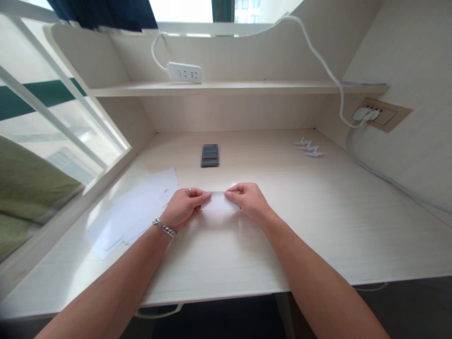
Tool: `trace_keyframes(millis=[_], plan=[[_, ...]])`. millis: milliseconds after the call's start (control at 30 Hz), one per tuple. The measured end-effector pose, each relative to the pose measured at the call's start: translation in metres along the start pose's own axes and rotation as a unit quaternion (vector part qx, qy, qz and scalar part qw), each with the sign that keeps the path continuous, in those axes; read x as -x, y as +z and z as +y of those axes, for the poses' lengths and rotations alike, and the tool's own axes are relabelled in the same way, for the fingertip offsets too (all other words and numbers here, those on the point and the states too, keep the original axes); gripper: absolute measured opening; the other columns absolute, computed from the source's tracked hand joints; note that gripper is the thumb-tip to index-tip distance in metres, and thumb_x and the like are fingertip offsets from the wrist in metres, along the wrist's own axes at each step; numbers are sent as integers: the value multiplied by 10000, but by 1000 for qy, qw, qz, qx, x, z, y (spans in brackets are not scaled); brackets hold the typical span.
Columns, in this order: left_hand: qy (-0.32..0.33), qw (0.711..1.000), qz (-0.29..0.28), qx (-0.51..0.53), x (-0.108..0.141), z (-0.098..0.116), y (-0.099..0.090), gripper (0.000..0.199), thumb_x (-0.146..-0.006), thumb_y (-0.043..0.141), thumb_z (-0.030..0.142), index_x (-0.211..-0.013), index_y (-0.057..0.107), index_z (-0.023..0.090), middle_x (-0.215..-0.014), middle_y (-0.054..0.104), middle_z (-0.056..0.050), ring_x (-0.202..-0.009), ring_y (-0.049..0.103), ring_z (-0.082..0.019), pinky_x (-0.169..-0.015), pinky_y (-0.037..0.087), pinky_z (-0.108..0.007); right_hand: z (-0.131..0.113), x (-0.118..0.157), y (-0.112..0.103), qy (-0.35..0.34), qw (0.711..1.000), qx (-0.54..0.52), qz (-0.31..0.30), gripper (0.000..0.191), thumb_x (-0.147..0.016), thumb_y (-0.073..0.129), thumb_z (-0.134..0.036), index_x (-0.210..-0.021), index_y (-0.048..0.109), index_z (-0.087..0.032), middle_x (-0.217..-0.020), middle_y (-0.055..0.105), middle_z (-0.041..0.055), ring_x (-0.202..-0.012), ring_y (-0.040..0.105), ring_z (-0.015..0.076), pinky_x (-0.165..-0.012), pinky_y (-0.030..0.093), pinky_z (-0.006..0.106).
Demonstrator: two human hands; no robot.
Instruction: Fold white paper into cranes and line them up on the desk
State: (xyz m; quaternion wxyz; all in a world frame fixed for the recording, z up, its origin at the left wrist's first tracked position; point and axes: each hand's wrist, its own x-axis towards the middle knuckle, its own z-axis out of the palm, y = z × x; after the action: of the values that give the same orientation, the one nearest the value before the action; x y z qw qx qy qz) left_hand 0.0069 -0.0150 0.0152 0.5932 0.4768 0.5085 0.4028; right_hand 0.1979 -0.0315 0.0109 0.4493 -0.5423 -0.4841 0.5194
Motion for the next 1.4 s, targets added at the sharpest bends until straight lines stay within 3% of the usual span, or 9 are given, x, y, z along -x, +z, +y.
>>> trace_keyframes(millis=[500, 633, 767, 900, 1000, 1167, 1400], plan=[[41, 997, 17, -58, -3, -3, -2, 321, -613, 796, 440, -654, 677, 144, -547, 575, 15, -494, 432, -82, -481, 319, -230, 4, -2, 0, -9, 1000, 3, 0, 220, -668, 727, -362, -746, 703, -158, -643, 618, 6, -561, 490, 114, -512, 345, 249], [70, 987, 33, -140, -2, -3, -3, 250, -642, 767, 394, -660, 699, 154, -583, 634, -12, -524, 499, -108, -502, 358, -236, 3, 2, -1, -38, 994, 98, -25, 183, -706, 689, -344, -733, 700, -164, -687, 650, 22, -610, 534, 131, -540, 371, 247], [99, 975, 6, -197, -1, -3, 0, 224, -669, 737, 383, -673, 720, 160, -663, 692, -46, -598, 579, -143, -539, 404, -246, 1, 6, 3, -64, 980, 176, -64, 220, -759, 631, -380, -735, 711, -176, -725, 675, 34, -643, 570, 153, -529, 371, 246], [84, 989, -37, -113, 0, -4, 4, 249, -628, 776, 347, -772, 730, 149, -726, 710, -59, -625, 604, -145, -575, 442, -253, 1, 5, 6, -44, 989, 143, -14, 255, -761, 626, -419, -729, 697, -176, -692, 651, 20, -589, 539, 139, -503, 359, 245], [70, 994, -49, -75, 1, -3, 6, 219, -593, 796, 286, -733, 712, 140, -640, 670, -40, -575, 580, -130, -562, 437, -254, 2, 2, 5, -27, 995, 98, -10, 254, -752, 640, -422, -728, 684, -172, -687, 645, 18, -582, 533, 136, -510, 372, 248], [57, 991, -49, -109, 3, -2, 8, 143, -595, 779, 229, -642, 675, 143, -553, 619, -9, -522, 546, -110, -534, 415, -242, 0, 3, 5, -71, 987, 132, -55, 207, -760, 648, -377, -783, 701, -178, -765, 690, 35, -674, 598, 160, -573, 415, 256], [31, 990, -49, -129, 4, -5, 11, 195, -613, 782, 283, -595, 636, 154, -521, 603, -8, -493, 527, -107, -507, 392, -237, -3, 6, 13, -78, 989, 123, -17, 203, -754, 647, -364, -702, 694, -173, -719, 682, 34, -641, 586, 154, -567, 425, 262]])
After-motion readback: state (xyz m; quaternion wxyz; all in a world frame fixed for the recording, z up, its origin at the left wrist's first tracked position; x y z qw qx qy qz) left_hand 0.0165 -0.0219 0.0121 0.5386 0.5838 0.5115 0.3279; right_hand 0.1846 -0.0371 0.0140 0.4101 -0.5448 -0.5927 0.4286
